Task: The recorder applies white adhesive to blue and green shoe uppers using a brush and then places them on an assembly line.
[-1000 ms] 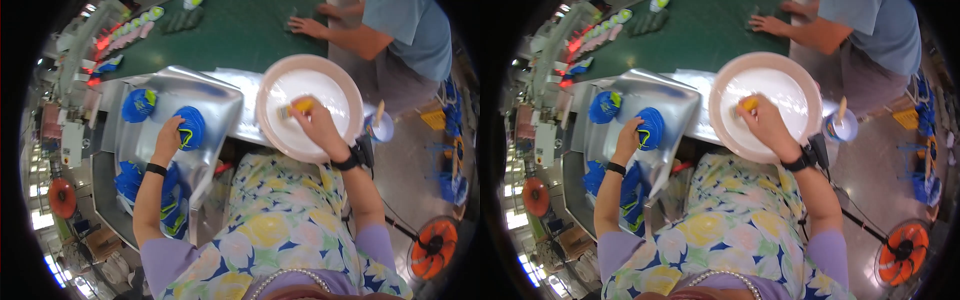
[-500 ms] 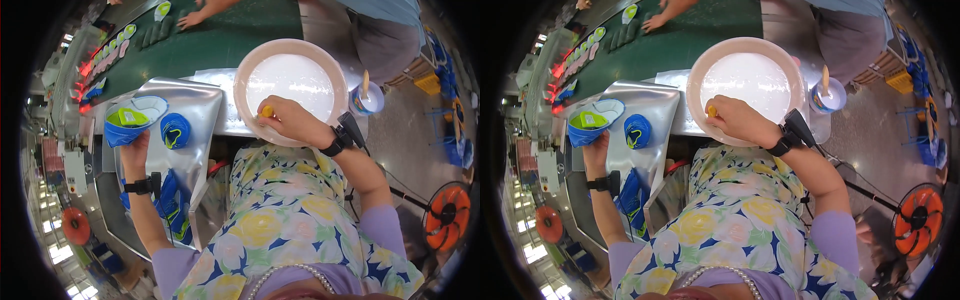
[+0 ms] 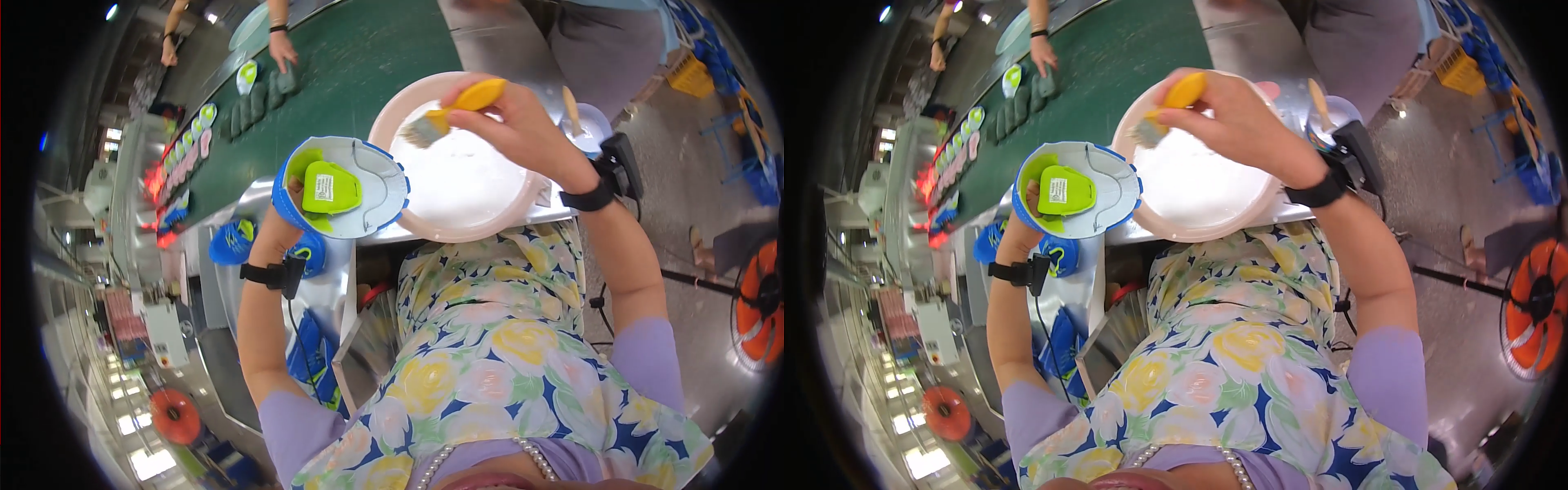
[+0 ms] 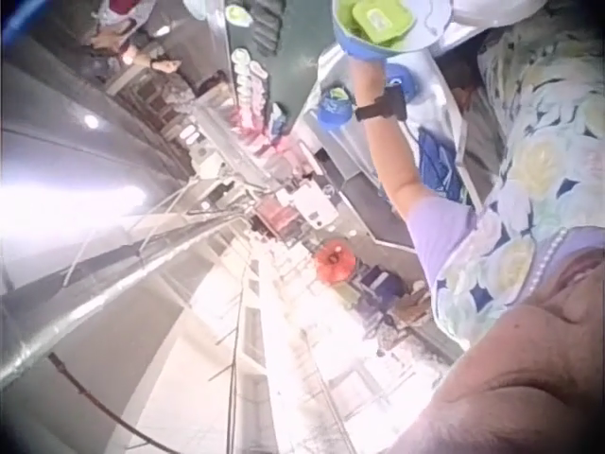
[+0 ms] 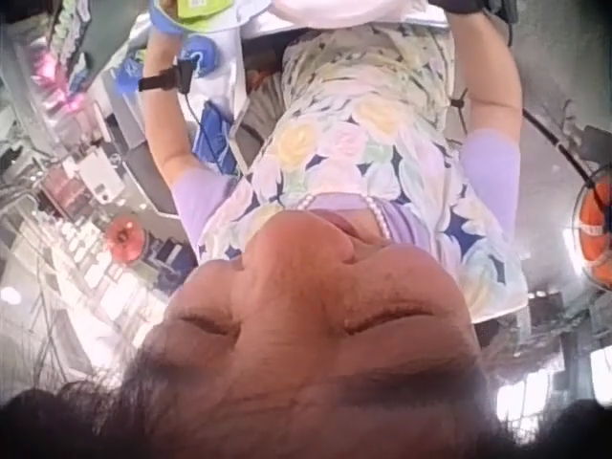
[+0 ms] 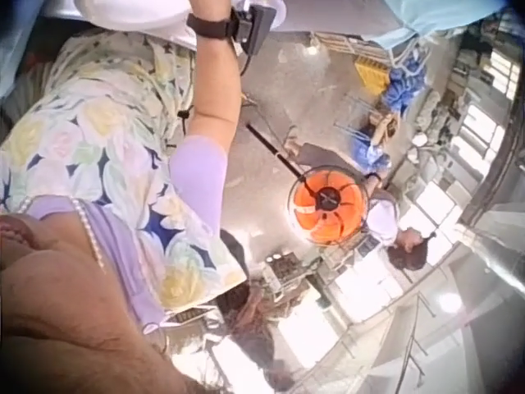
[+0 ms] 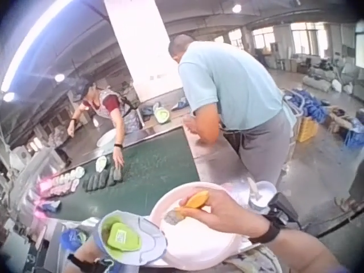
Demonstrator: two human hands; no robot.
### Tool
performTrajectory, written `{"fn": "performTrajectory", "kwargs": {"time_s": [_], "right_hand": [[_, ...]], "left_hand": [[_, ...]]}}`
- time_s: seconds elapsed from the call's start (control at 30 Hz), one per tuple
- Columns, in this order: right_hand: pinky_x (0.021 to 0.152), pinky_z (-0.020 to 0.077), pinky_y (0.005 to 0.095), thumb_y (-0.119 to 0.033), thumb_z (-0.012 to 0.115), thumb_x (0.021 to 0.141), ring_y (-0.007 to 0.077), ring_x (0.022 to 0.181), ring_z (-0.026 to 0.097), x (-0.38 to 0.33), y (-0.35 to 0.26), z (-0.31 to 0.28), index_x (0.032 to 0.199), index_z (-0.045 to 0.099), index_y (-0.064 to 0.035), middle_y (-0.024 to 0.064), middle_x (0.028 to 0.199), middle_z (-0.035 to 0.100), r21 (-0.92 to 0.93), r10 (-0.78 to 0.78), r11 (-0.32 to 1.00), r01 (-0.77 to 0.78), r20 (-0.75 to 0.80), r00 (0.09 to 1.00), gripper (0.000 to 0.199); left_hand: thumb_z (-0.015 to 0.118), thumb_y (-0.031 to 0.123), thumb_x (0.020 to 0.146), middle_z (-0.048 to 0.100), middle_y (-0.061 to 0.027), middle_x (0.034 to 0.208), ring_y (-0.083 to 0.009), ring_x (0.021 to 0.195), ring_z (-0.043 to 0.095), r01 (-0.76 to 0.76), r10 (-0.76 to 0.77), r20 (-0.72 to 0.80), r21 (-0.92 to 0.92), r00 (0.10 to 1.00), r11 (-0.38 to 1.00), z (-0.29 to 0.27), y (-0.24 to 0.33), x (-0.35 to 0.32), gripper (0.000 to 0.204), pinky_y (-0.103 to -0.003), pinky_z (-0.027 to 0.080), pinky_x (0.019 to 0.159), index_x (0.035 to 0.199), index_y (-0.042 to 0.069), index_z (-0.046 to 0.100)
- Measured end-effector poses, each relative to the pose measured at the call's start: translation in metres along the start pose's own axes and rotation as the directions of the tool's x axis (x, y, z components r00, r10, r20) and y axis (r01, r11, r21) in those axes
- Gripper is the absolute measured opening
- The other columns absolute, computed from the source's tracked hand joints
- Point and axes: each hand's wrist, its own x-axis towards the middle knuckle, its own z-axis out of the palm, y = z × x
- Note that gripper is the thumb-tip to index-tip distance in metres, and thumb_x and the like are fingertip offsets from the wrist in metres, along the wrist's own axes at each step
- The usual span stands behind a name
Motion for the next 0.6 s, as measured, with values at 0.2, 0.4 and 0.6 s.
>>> {"fn": "performTrajectory", "kwargs": {"time_s": [0.2,0.4,0.6], "right_hand": [[0.057,0.0464,0.0279,-0.021,0.069,0.085,0.0202,0.060,0.060,0.008,-0.002,0.003,0.084,0.061,-0.0044,0.0088,0.073,0.063,-0.265,-0.170,0.955,0.131,-0.129,0.977,0.019],[0.055,0.0469,0.0296,-0.026,0.068,0.085,0.0187,0.058,0.062,-0.007,0.000,0.013,0.085,0.062,0.0017,0.0104,0.065,0.063,-0.112,0.171,0.971,-0.212,-0.298,0.939,0.028],[0.057,0.0502,0.0270,-0.028,0.067,0.085,0.0170,0.060,0.065,-0.020,0.012,0.037,0.084,0.062,0.0067,0.0127,0.069,0.066,0.146,0.447,0.895,-0.422,-0.269,0.853,0.035]], "left_hand": [[0.049,0.012,0.098,0.059,-0.0098,0.122,-0.0177,0.108,0.059,-0.239,0.234,-0.122,-0.030,0.964,0.970,0.035,0.015,0.032,0.032,-0.031,0.049,0.091,0.128,0.002,0.051],[0.053,0.008,0.094,0.058,-0.0107,0.125,-0.0202,0.110,0.058,-0.600,0.650,-0.306,0.251,0.695,0.760,0.074,-0.003,0.045,0.040,-0.033,0.046,0.095,0.132,0.000,0.047],[0.063,0.013,0.088,0.059,-0.0143,0.121,-0.0227,0.107,0.058,-0.742,0.789,-0.312,0.280,0.529,0.609,0.098,0.020,0.046,0.040,-0.034,0.046,0.094,0.125,-0.003,0.055]]}}
